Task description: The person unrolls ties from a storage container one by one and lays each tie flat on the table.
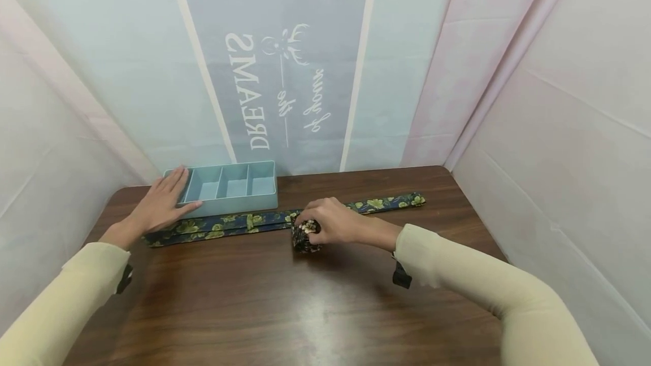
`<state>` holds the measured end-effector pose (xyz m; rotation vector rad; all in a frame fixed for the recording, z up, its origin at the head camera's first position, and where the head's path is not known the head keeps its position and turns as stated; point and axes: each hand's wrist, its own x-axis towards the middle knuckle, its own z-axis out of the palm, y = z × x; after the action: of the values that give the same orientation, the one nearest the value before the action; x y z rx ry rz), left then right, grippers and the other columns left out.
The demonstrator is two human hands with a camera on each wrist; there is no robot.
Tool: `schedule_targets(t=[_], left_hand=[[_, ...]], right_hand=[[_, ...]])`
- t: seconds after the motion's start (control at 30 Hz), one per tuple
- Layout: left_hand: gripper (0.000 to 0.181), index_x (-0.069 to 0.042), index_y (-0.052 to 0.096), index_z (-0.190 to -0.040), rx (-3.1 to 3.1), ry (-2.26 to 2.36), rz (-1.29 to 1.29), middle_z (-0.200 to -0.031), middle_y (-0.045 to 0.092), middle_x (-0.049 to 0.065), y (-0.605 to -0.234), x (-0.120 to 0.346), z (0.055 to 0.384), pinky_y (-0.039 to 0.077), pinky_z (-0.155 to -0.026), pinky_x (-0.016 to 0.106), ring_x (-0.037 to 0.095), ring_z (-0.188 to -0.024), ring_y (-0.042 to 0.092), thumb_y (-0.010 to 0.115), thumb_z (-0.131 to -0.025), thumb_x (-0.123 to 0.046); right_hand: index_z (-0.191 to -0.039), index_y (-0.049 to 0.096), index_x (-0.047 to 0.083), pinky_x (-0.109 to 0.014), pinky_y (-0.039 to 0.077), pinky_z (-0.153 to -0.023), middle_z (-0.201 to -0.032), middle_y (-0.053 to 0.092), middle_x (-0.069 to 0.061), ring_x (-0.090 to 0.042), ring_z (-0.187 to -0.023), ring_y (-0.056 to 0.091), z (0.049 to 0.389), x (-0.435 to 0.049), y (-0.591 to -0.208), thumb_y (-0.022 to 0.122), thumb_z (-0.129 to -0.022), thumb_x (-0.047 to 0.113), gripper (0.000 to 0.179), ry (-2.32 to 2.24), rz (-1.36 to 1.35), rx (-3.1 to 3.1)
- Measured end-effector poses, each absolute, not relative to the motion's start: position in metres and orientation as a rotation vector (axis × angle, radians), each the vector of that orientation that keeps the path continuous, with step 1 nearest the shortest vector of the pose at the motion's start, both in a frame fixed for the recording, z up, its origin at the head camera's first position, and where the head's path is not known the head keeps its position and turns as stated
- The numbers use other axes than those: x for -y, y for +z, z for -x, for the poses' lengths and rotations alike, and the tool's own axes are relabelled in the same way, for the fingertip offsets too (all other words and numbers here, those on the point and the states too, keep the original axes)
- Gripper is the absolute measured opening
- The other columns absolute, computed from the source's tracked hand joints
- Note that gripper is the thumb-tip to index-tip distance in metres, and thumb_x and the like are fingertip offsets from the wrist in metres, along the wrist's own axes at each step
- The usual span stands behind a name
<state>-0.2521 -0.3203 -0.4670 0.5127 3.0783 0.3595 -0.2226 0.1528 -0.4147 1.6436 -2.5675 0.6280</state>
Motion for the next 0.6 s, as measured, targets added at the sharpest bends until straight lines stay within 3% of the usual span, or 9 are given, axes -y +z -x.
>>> schedule_targets(t=[0.3,0.6], left_hand=[[0.101,0.002,0.014,-0.168,-3.174,0.311,-0.557,-0.175,0.011,0.027,-0.463,0.320,0.246,0.007,-0.127,0.068,0.045,-0.161,0.012,0.054,-0.103,-0.064],[0.099,0.002,0.021,-0.167,-3.276,0.369,-0.735,-0.171,0.022,0.028,-0.450,0.309,0.236,0.019,-0.125,0.069,0.046,-0.158,0.022,0.066,-0.101,-0.055]], right_hand=[[-0.119,0.079,0.010,-0.016,0.039,-0.054,-0.114,0.076,-0.011,0.007,-0.053,0.034,0.217,-0.174,-0.423,0.077,-0.086,0.005,0.034,0.615,-1.618,2.601],[-0.120,0.079,0.012,-0.019,0.037,-0.056,-0.119,0.075,-0.012,0.006,-0.056,0.039,0.211,-0.187,-0.429,0.077,-0.089,0.008,0.032,0.555,-1.569,2.663]])
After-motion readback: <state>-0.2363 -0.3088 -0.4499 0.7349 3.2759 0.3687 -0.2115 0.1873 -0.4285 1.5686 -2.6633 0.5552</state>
